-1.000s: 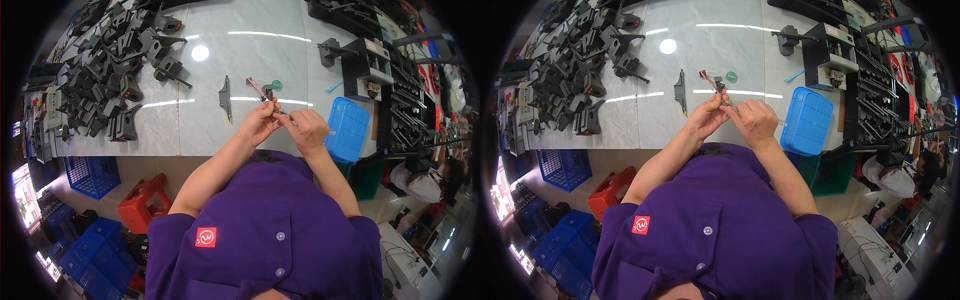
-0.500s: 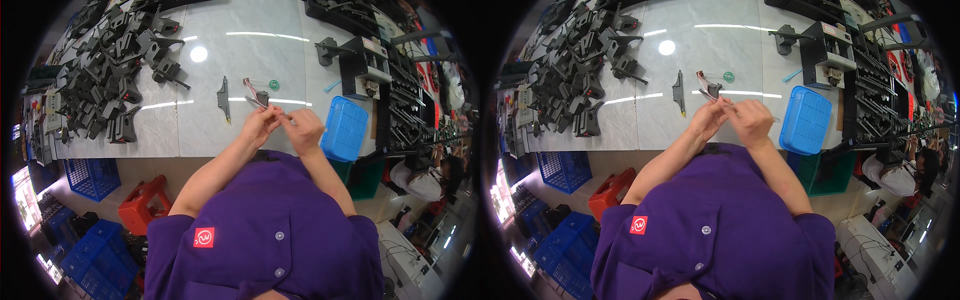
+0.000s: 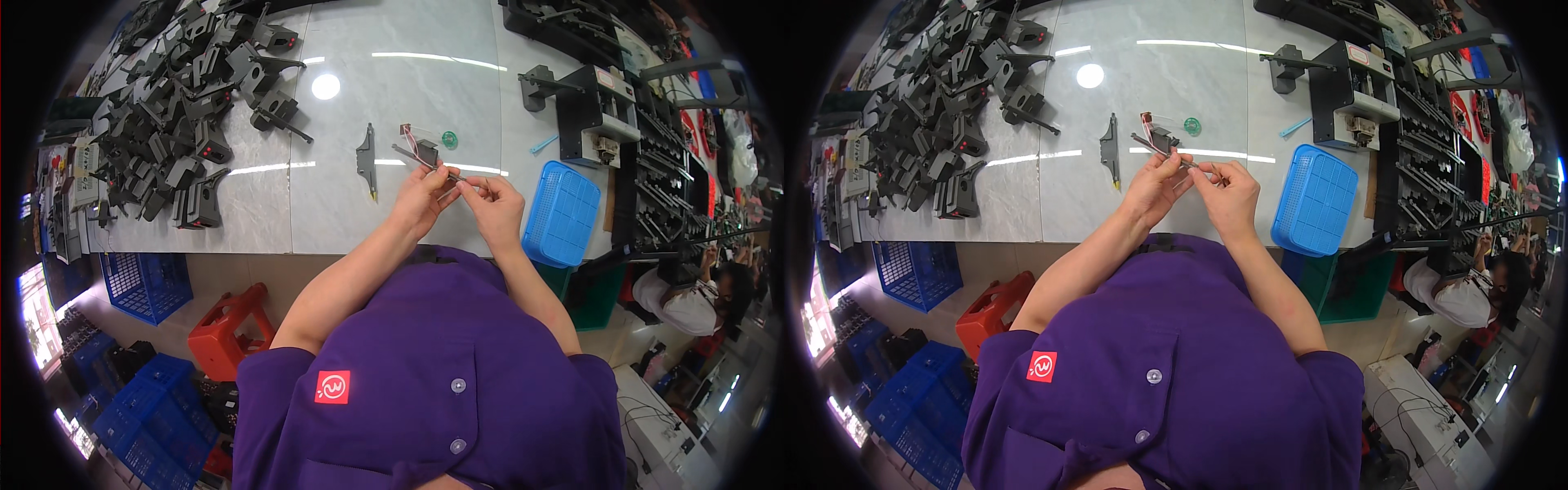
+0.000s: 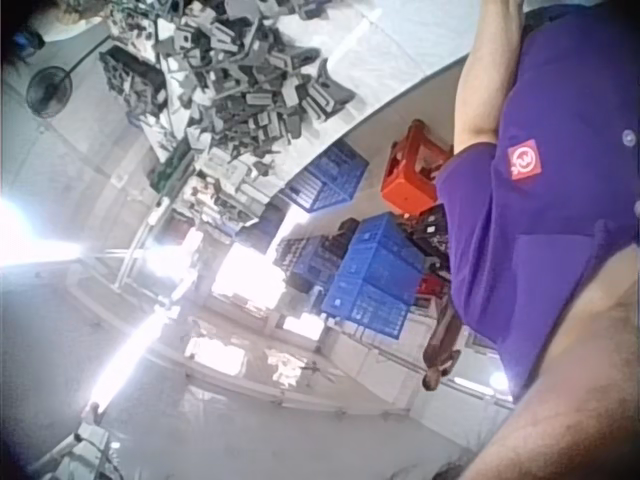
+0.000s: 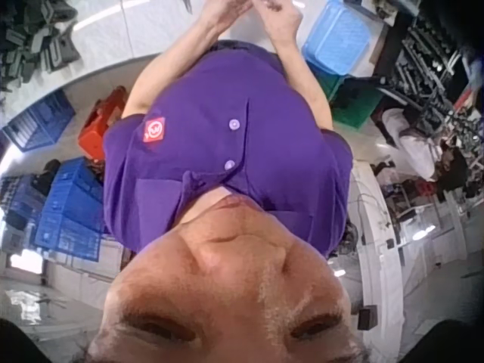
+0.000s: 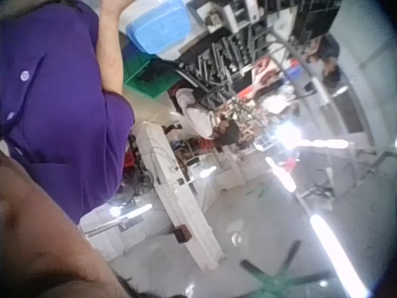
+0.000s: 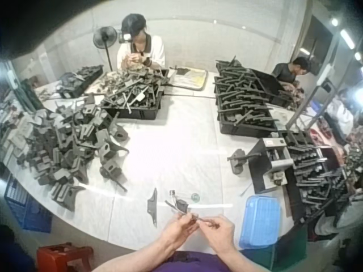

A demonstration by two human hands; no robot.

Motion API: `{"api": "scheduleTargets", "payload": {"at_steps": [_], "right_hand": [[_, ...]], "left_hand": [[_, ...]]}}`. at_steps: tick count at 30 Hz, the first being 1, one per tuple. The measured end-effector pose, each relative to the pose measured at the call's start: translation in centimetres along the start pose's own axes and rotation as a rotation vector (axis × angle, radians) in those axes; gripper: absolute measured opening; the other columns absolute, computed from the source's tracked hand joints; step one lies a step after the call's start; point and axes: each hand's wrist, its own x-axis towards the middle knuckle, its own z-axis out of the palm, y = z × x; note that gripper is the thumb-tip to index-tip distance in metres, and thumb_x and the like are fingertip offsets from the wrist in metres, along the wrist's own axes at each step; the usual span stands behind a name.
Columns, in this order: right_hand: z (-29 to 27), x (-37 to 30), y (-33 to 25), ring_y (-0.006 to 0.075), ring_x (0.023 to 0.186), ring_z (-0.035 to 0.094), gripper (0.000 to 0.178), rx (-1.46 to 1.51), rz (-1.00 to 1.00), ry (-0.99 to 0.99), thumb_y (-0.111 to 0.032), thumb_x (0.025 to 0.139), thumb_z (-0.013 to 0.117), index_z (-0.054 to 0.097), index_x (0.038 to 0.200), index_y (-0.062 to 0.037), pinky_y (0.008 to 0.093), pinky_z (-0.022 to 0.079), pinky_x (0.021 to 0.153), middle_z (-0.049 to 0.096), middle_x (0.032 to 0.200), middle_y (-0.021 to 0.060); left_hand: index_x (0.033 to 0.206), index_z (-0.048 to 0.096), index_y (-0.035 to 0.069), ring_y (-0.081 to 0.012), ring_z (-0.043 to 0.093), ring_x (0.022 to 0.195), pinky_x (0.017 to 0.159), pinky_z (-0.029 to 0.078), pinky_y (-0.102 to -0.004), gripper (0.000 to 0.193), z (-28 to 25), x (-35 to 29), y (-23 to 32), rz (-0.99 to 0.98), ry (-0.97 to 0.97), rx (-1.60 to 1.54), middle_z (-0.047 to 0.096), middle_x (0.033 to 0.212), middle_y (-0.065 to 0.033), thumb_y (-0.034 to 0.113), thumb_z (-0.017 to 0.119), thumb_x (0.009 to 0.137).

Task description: Assembling electronic wiring and LED components into plastic toy housings and testing the functionality with a power supply.

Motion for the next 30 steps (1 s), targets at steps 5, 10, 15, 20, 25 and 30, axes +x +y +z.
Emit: {"api": "scheduleTargets", "payload": {"at_steps": [5, 10, 15, 20, 25, 30], "right_hand": [[-0.2, 0.1, 0.7, 0.0017, 0.054, 0.041, 0.018, 0.188, 0.261, -0.064, -0.011, 0.068, 0.071, 0.065, 0.080, 0.0008, 0.0170, 0.033, 0.046, 0.050, 0.064, -0.0020], [-0.7, 0.6, 1.7, 0.0013, 0.054, 0.041, 0.021, 0.208, 0.325, -0.139, -0.010, 0.069, 0.071, 0.064, 0.085, 0.0002, 0.0156, 0.032, 0.046, 0.052, 0.069, -0.0005], [-0.9, 2.9, 0.8, 0.0040, 0.050, 0.039, 0.022, 0.017, -0.211, -0.105, -0.003, 0.073, 0.061, 0.061, 0.095, -0.0028, 0.0183, 0.033, 0.046, 0.058, 0.086, 0.0036], [-0.4, 6.0, -2.0, 0.0011, 0.054, 0.040, 0.027, -0.052, -0.199, -0.340, 0.002, 0.078, 0.054, 0.058, 0.103, -0.0023, 0.0163, 0.036, 0.051, 0.058, 0.096, 0.0029], [0.8, 7.4, -1.6, 0.0032, 0.063, 0.049, 0.030, 0.127, 0.000, -0.554, 0.003, 0.079, 0.051, 0.055, 0.108, -0.0013, 0.0174, 0.042, 0.061, 0.058, 0.102, 0.0052], [1.1, 8.2, -0.5, 0.0129, 0.091, 0.056, 0.025, 0.182, 0.013, -0.623, 0.003, 0.081, 0.052, 0.055, 0.106, 0.0028, 0.0224, 0.046, 0.076, 0.058, 0.098, 0.0091]], "left_hand": [[0.094, 0.047, 0.011, -0.0139, 0.054, 0.088, 0.085, 0.043, -0.0332, 0.013, 0.3, -0.2, -0.1, 0.060, 0.014, 0.041, 0.058, 0.093, -0.0027, 0.017, 0.054, 0.085], [0.101, 0.046, 0.006, -0.0152, 0.058, 0.080, 0.075, 0.048, -0.0304, 0.022, 0.4, -0.2, 0.0, 0.122, 0.062, 0.220, 0.061, 0.088, -0.0082, 0.011, 0.057, 0.082], [0.110, 0.044, -0.001, -0.0151, 0.060, 0.073, 0.065, 0.049, -0.0259, 0.037, -0.7, -0.1, -0.5, 0.158, 0.078, 0.508, 0.063, 0.081, -0.0101, 0.009, 0.061, 0.079], [0.110, 0.053, 0.001, -0.0125, 0.059, 0.063, 0.056, 0.044, -0.0242, 0.037, -2.1, -0.3, -1.3, 0.300, 0.099, 0.907, 0.064, 0.073, -0.0085, 0.011, 0.064, 0.076], [0.111, 0.054, 0.002, -0.0112, 0.057, 0.063, 0.060, 0.045, -0.0240, 0.040, -2.2, -0.8, -0.9, 0.352, 0.127, 1.157, 0.063, 0.073, -0.0077, 0.010, 0.065, 0.074], [0.107, 0.057, 0.006, -0.0139, 0.058, 0.070, 0.064, 0.045, -0.0268, 0.035, -1.4, -1.8, 0.1, 0.312, 0.179, 1.328, 0.063, 0.082, -0.0094, 0.012, 0.065, 0.074]]}}
